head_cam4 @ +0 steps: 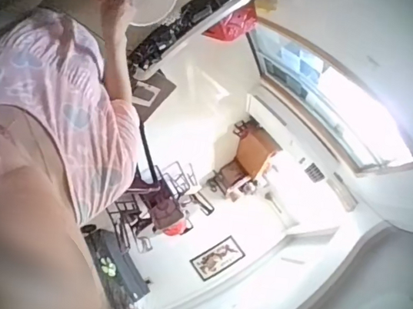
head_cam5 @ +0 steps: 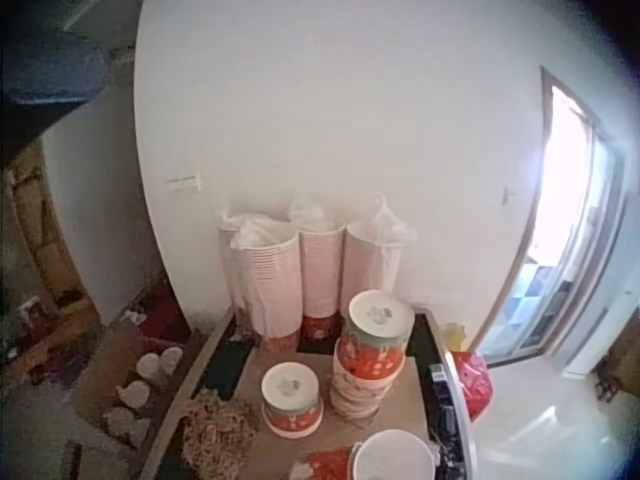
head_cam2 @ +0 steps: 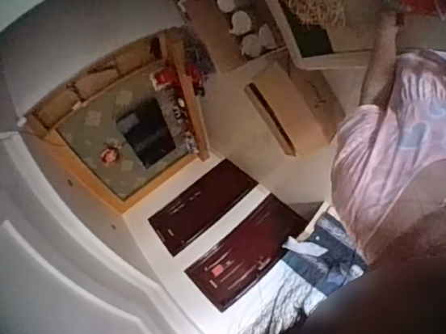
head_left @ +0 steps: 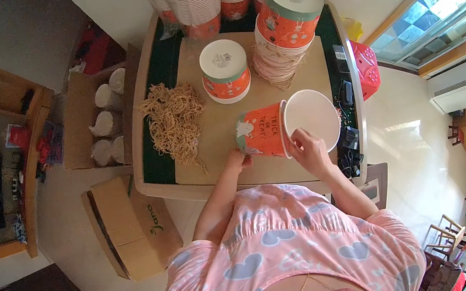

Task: Placing shredded decorative paper into small paper bowls for packaging.

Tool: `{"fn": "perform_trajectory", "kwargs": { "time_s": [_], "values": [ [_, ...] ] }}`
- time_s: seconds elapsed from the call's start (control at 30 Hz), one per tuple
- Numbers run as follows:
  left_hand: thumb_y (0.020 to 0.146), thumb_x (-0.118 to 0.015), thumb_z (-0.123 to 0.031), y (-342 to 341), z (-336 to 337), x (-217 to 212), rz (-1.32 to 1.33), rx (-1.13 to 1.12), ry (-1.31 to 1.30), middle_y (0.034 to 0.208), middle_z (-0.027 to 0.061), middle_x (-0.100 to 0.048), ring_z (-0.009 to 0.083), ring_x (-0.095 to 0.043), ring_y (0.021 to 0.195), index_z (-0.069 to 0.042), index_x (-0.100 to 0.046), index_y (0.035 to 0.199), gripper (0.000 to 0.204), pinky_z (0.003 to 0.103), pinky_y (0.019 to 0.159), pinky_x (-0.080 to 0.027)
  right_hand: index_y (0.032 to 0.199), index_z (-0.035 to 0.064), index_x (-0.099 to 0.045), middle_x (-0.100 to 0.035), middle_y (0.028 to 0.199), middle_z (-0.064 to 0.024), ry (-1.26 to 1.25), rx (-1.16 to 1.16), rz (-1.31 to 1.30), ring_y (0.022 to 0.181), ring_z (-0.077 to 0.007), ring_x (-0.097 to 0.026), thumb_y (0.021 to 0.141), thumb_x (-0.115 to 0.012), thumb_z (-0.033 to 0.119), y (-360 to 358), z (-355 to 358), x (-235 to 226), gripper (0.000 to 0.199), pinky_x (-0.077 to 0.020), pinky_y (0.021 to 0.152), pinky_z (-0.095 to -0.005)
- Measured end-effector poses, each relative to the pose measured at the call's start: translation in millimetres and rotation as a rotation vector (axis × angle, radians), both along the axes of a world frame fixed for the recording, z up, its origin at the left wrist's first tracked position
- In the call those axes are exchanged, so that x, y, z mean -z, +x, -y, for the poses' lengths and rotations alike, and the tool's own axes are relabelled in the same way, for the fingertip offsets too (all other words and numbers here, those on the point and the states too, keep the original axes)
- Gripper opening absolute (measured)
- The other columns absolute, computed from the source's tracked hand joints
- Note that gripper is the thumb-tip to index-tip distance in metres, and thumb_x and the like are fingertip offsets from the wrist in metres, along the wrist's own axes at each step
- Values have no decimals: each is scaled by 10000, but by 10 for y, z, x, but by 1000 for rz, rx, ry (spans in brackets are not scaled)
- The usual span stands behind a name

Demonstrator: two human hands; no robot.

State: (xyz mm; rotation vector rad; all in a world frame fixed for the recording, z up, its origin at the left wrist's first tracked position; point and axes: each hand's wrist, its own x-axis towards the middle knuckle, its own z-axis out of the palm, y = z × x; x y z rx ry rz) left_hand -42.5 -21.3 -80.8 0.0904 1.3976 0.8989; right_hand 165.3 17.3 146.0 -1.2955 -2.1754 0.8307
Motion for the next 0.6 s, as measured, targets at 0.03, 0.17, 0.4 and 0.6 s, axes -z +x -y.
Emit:
{"fn": "perform_trajectory", "kwargs": {
  "time_s": [0.03, 0.17, 0.4, 0.6],
  "values": [
    [870, -488, -149, -17, -3, -5, -1, -1, 0, 614, 98, -589, 174, -543, 437, -27, -560, 776, 170, 288, 340, -398, 789, 52, -503, -550, 732, -132, 0, -1, -1, 643, -322, -567, 804, -589, 143, -35, 40, -70, 126, -446, 555, -403],
    [853, -515, -181, 8, -94, -206, -365, 349, 218, 559, 96, -568, 210, -552, 430, -34, -590, 784, 179, 330, 351, -408, 752, 38, -503, -527, 698, -101, 156, -143, -86, 614, -277, -564, 726, -607, 17, -147, 166, -388, 108, -454, 527, -369],
    [804, -556, -228, -232, -53, -8, -1440, 694, 487, 716, 220, -601, 399, -596, 683, 8, -525, 851, 243, 478, 579, -462, 774, 56, -484, -512, 707, -88, 185, -357, -1, 663, -277, -556, 727, -594, 56, -307, 268, -491, 119, -456, 545, -388],
    [884, -458, -211, -363, -240, -780, -1212, 363, 379, 854, 227, -608, 408, -583, 807, -20, -512, 943, 207, 475, 672, -460, 806, 80, -488, -499, 746, -72, 140, -304, -35, 723, -266, -550, 735, -606, 107, -236, 193, -584, 140, -454, 551, -388]
  ]
}}
